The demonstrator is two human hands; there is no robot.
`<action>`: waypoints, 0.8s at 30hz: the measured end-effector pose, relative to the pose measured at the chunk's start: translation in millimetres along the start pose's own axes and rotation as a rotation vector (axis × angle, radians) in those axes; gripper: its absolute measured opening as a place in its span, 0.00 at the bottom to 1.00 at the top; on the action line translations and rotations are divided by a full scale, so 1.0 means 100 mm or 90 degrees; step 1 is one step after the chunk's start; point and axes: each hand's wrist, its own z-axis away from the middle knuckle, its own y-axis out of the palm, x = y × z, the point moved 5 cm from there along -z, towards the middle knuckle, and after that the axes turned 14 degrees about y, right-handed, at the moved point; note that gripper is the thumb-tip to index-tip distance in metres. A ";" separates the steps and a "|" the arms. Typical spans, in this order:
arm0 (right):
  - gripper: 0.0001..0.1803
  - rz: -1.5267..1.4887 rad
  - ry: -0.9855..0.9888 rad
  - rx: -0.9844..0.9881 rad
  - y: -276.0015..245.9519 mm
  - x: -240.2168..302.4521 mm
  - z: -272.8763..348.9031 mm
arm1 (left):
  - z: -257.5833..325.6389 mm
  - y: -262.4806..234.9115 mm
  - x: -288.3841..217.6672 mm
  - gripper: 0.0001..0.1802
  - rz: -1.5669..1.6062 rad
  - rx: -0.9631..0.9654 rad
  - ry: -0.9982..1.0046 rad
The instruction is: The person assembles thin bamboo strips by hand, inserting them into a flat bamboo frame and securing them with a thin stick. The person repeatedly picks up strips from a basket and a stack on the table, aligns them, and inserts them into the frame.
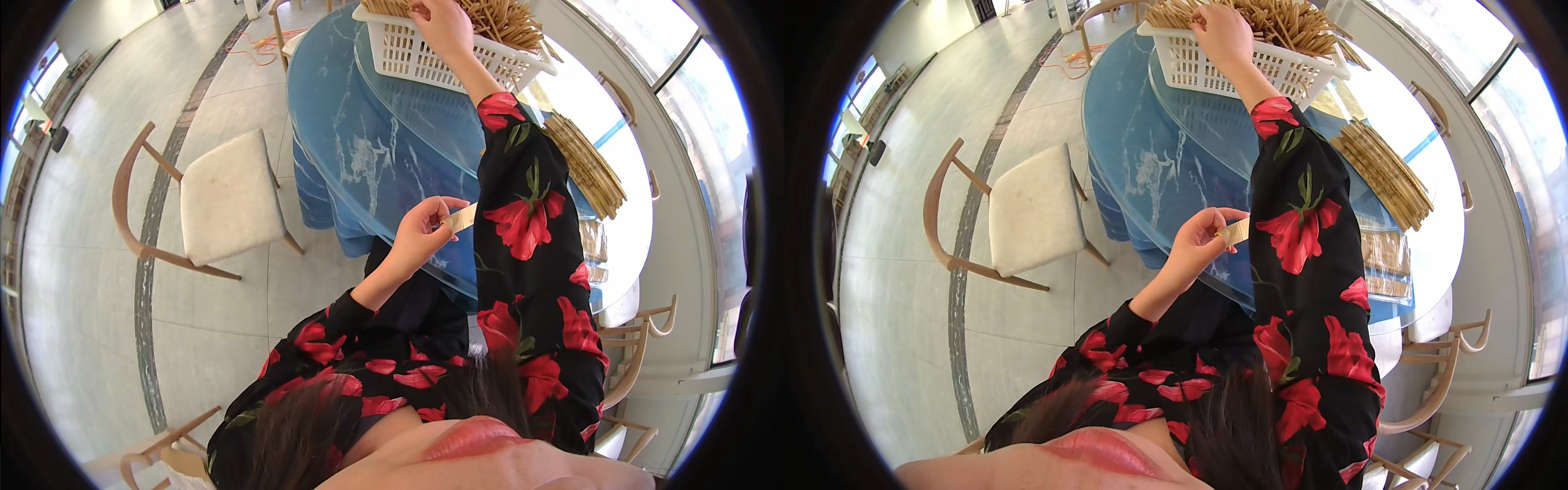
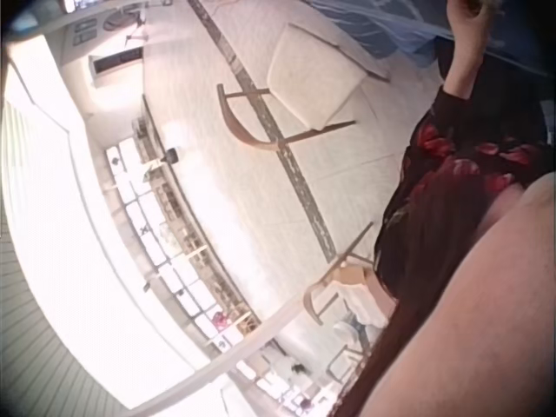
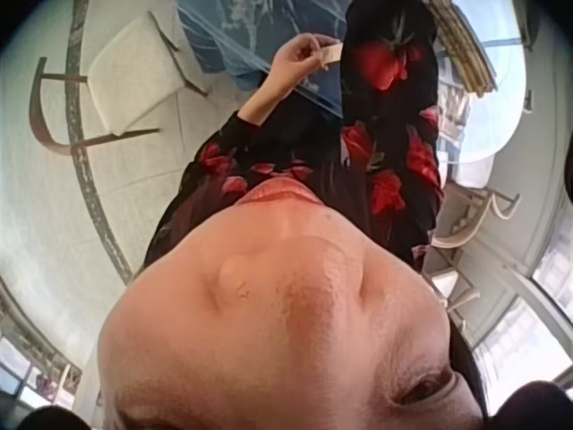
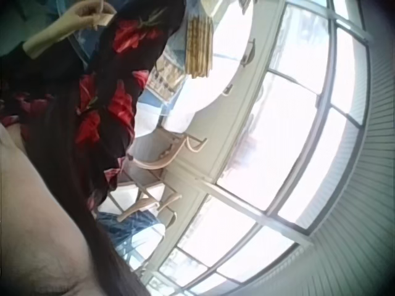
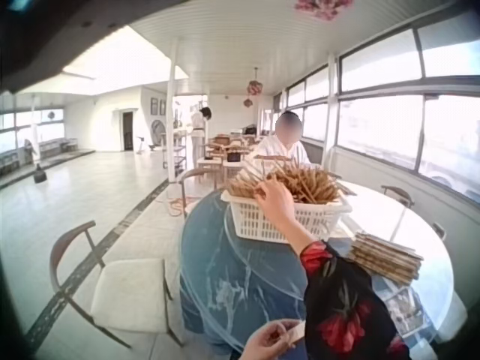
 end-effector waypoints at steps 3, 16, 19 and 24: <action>0.08 0.046 0.020 0.004 -0.12 0.16 0.04 | 0.00 0.00 0.01 0.09 -0.012 0.011 0.020; 0.09 -0.002 0.008 -0.143 -0.21 0.17 -0.01 | 0.01 0.04 0.06 0.08 0.014 0.023 0.022; 0.08 -0.252 0.128 -0.129 -0.52 0.40 -0.13 | 0.02 -0.01 0.03 0.08 0.009 0.016 0.033; 0.08 -0.742 -0.133 -0.373 -1.62 0.62 -0.51 | 0.01 0.05 0.03 0.09 0.018 0.015 0.030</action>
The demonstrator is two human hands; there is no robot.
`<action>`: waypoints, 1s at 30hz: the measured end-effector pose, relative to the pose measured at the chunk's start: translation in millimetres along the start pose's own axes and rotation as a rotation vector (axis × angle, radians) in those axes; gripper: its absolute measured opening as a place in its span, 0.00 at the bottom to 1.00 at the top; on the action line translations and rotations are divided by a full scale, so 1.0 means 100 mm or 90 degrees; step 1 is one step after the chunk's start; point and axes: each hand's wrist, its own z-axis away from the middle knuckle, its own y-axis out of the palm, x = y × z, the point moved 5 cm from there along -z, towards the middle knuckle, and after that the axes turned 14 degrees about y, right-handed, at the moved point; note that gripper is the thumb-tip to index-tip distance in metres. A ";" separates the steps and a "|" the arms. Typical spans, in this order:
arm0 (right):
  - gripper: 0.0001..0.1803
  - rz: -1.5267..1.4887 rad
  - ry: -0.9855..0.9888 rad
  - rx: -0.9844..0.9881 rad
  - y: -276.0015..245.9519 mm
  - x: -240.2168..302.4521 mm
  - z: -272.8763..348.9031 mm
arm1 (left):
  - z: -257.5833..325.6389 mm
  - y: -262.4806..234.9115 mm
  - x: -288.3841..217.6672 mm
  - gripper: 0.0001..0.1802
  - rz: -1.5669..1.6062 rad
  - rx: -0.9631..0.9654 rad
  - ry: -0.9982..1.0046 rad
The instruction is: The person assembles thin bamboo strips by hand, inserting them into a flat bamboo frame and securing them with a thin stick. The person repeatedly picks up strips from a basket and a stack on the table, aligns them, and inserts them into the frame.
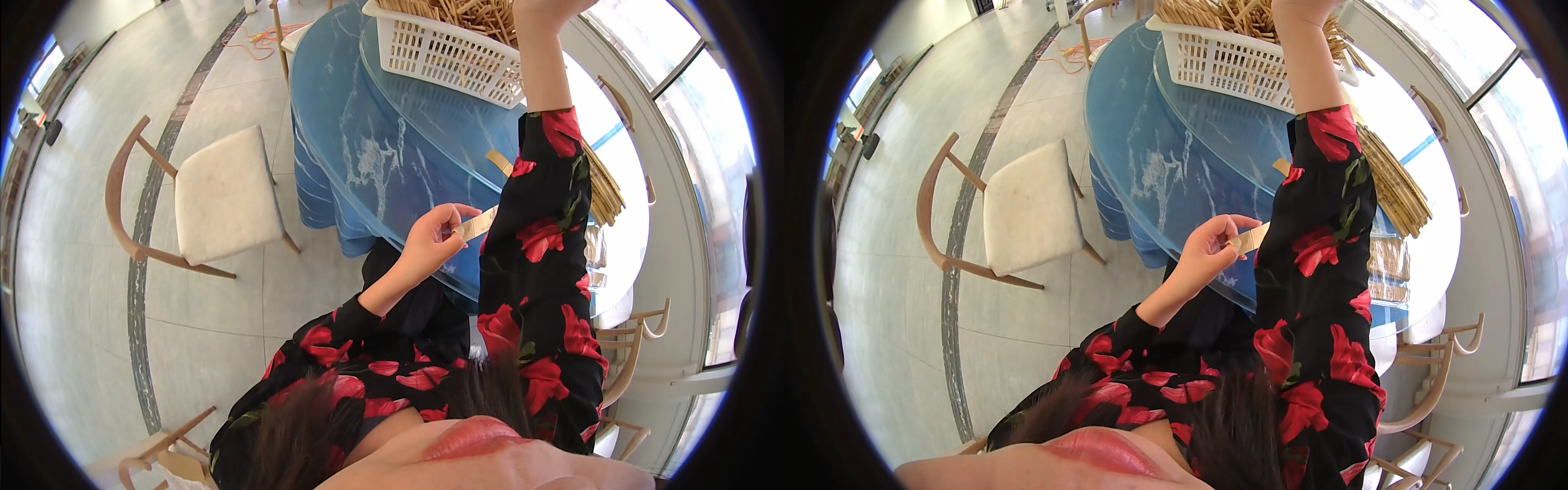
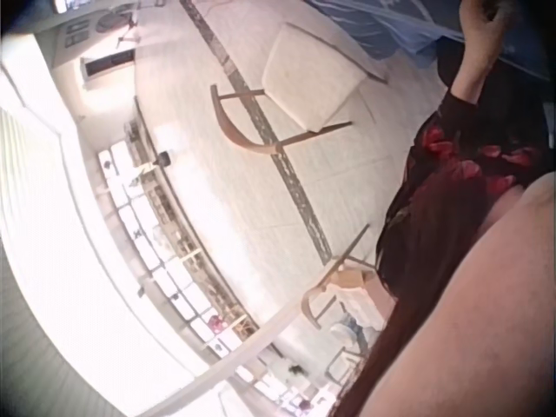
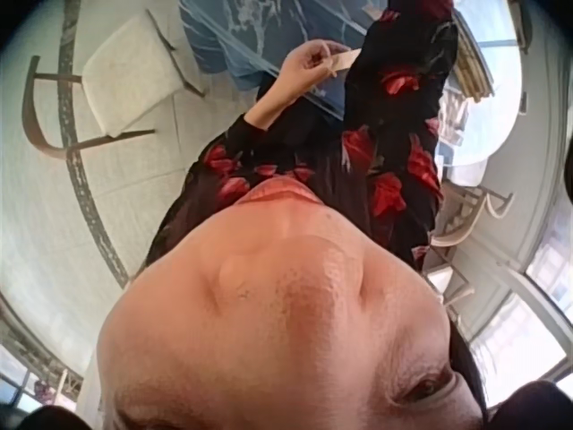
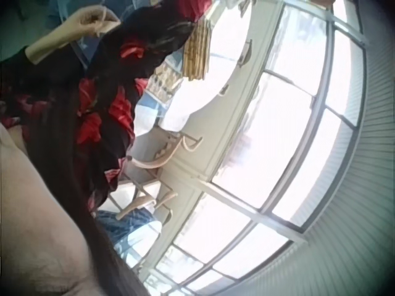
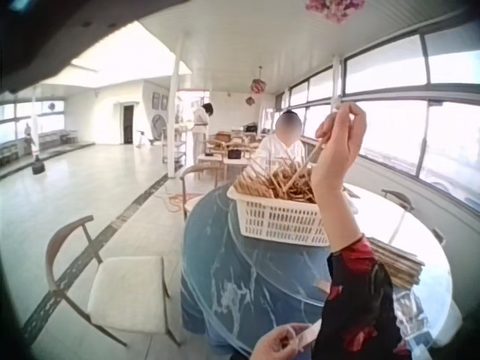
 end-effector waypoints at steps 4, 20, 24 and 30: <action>0.16 0.512 0.192 0.087 -0.14 -0.17 0.05 | 0.01 -0.01 -0.02 0.07 -0.013 0.028 -0.003; 0.13 0.806 0.091 0.256 -0.38 -1.28 1.02 | 0.02 -0.04 0.00 0.08 -0.023 0.016 0.000; 0.07 0.629 0.002 0.075 -0.04 -0.62 0.57 | 0.01 -0.09 -0.03 0.08 -0.039 0.021 0.009; 0.11 0.082 0.233 0.085 -0.34 0.41 -0.02 | 0.03 0.01 -0.05 0.05 0.036 -0.013 0.000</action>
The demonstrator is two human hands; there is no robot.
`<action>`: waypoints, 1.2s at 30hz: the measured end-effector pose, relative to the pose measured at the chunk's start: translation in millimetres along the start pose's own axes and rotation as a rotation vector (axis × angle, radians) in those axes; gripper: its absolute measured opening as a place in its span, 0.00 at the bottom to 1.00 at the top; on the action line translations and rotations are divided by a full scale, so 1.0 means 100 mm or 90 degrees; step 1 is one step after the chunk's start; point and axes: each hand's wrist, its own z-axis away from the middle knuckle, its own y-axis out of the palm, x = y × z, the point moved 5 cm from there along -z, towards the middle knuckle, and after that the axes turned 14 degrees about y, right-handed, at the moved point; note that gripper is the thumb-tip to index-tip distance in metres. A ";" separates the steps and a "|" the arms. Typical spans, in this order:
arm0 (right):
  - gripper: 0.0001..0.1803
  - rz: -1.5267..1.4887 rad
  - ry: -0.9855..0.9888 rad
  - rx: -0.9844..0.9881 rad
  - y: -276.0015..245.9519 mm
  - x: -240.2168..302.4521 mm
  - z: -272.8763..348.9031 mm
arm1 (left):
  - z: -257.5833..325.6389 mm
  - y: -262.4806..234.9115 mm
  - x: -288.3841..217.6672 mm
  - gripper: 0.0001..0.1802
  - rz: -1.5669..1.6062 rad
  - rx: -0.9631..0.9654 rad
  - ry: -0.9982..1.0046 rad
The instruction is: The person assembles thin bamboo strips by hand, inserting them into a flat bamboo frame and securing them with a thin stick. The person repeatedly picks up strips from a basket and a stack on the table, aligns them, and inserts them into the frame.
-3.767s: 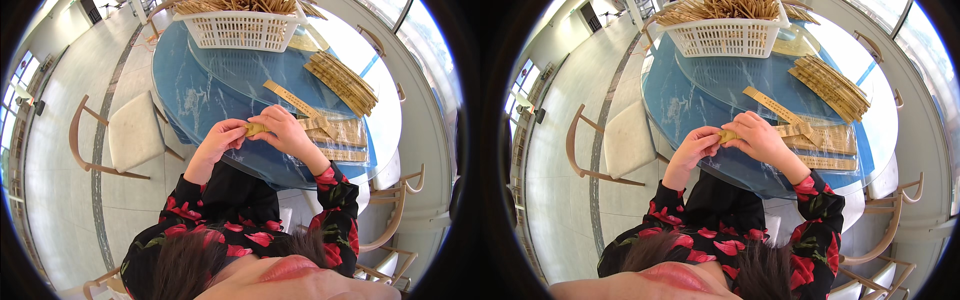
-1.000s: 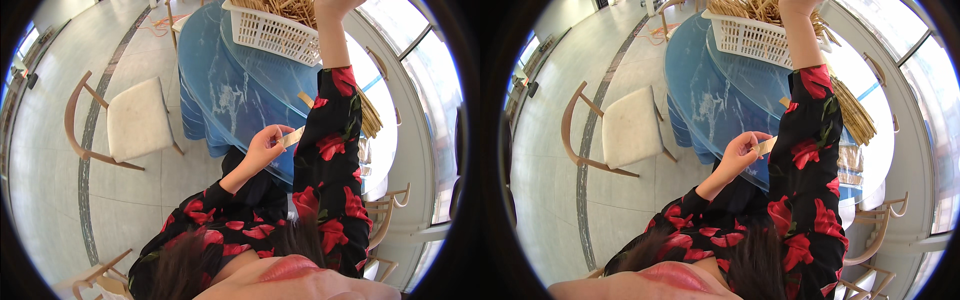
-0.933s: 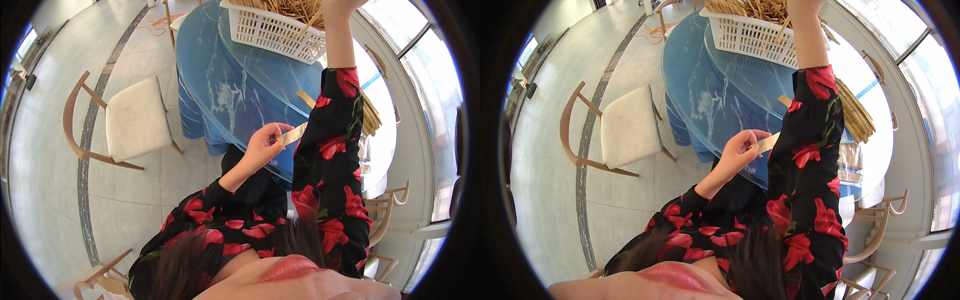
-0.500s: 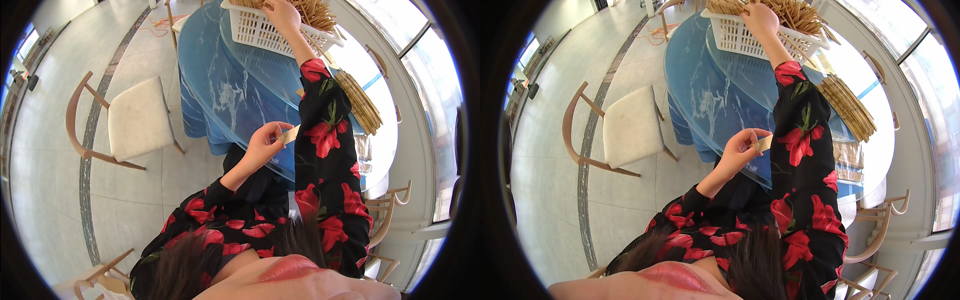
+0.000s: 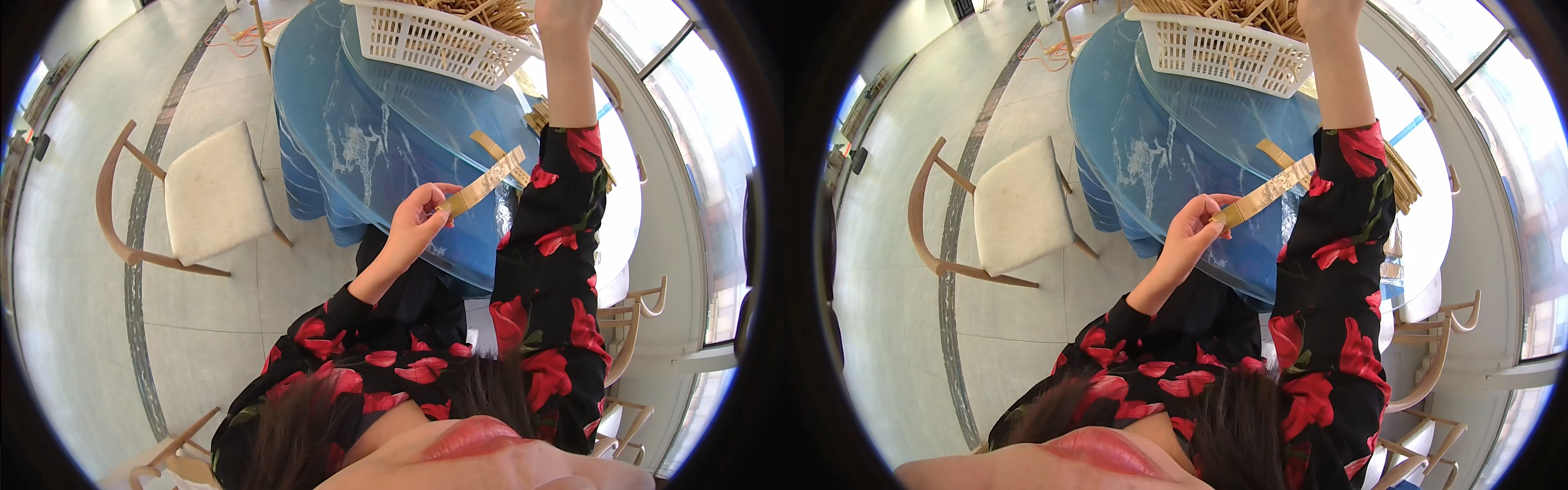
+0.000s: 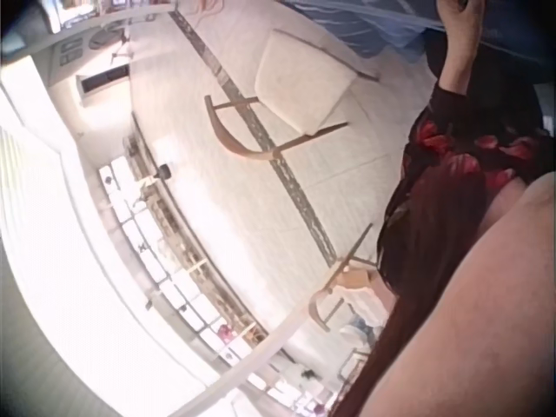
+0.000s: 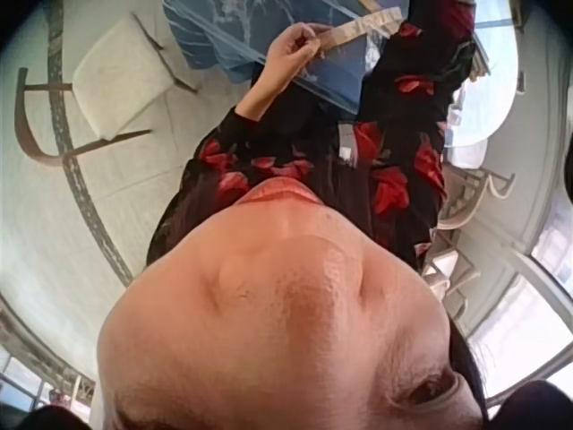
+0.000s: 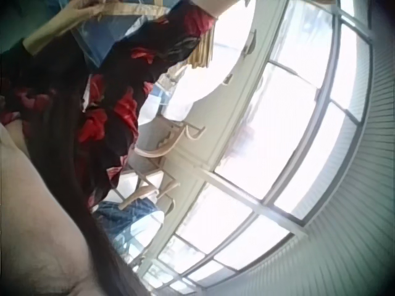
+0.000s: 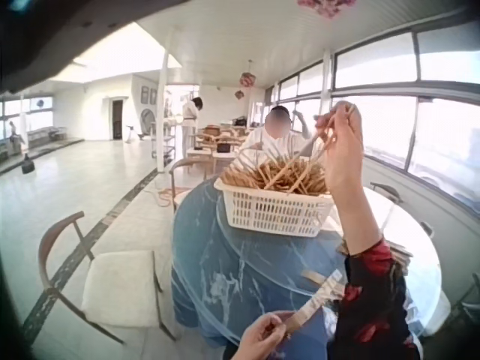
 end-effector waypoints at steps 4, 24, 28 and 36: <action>0.21 -0.106 0.174 0.088 -0.46 0.07 0.18 | 0.08 -0.14 -0.09 0.02 0.027 -0.083 0.005; 0.14 0.125 0.517 0.193 -0.56 -0.25 2.30 | -0.16 -0.35 -0.69 0.04 0.043 -0.301 0.157; 0.12 0.164 0.685 0.264 -0.31 0.27 2.60 | -0.12 -0.32 -0.64 0.05 0.046 -0.325 0.138; 0.14 -0.030 0.867 0.047 -0.29 -0.16 3.61 | 0.21 0.12 -0.33 0.04 0.096 -0.349 0.021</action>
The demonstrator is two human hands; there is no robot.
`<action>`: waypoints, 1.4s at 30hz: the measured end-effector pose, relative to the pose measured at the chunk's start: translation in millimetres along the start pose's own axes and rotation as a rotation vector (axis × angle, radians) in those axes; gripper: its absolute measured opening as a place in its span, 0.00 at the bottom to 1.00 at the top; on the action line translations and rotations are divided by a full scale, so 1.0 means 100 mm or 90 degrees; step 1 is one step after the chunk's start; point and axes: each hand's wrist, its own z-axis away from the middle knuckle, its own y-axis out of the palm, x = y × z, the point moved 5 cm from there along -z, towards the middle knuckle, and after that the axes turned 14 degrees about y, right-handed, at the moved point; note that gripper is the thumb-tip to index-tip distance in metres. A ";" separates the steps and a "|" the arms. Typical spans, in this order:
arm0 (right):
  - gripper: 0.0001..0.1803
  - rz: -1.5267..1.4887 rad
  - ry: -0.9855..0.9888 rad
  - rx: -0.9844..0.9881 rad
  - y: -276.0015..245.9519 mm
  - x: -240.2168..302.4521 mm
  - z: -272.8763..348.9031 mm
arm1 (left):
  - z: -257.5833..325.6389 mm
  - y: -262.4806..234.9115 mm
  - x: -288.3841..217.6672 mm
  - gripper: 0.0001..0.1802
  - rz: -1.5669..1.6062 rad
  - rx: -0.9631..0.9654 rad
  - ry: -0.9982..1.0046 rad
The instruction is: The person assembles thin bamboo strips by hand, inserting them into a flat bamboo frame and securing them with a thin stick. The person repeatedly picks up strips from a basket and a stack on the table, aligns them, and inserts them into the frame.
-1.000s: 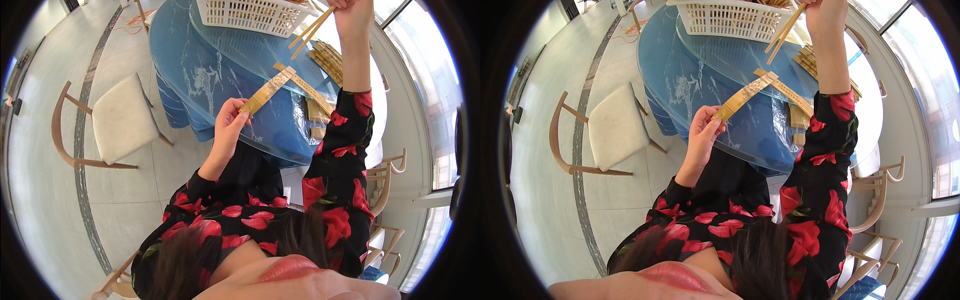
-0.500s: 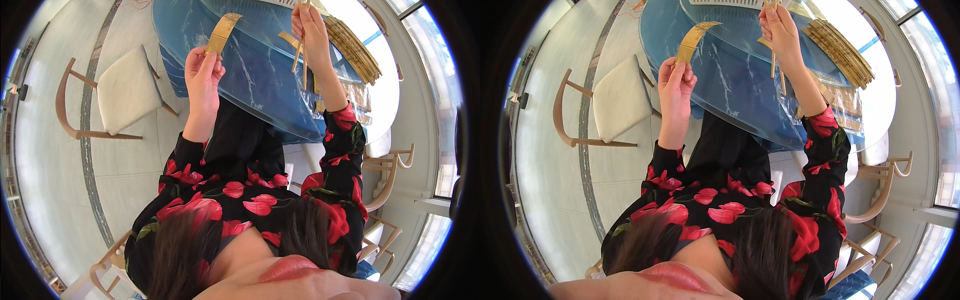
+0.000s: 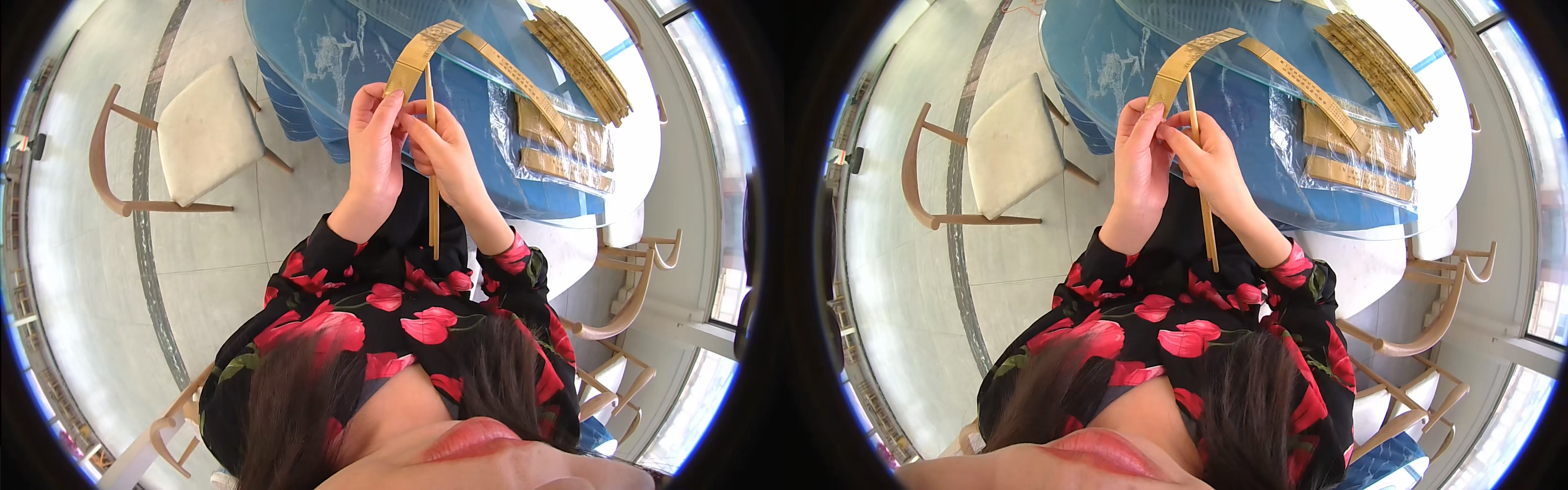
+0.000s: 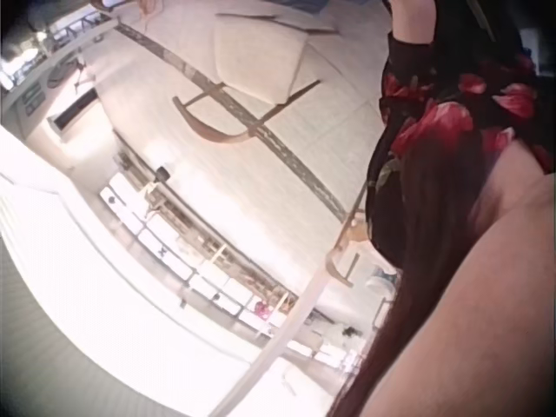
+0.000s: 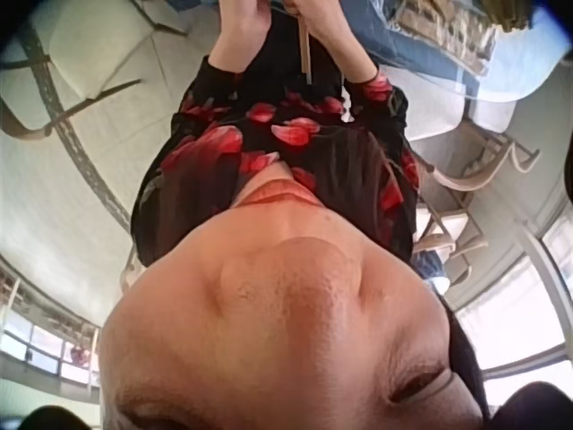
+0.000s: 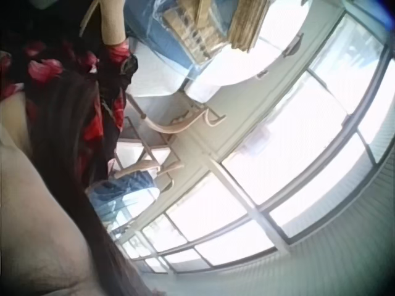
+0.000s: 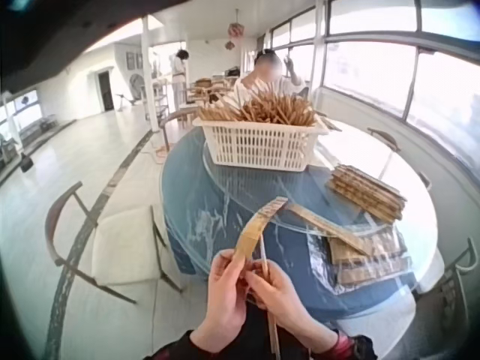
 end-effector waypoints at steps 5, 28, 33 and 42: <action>0.12 -0.065 -0.035 -0.060 -0.07 -0.15 -0.05 | 0.12 -0.05 0.09 0.04 -0.048 0.023 0.023; 0.08 -0.129 0.151 0.148 -0.49 -0.04 0.29 | -0.04 -0.09 0.21 0.25 0.153 0.440 -0.366; 0.08 -0.110 0.148 0.117 -0.52 -0.07 0.26 | 0.00 -0.04 0.19 0.22 0.004 0.401 -0.319; 0.14 -0.012 0.097 0.059 -0.47 0.16 0.36 | -0.17 -0.09 0.11 0.19 0.034 0.355 -0.242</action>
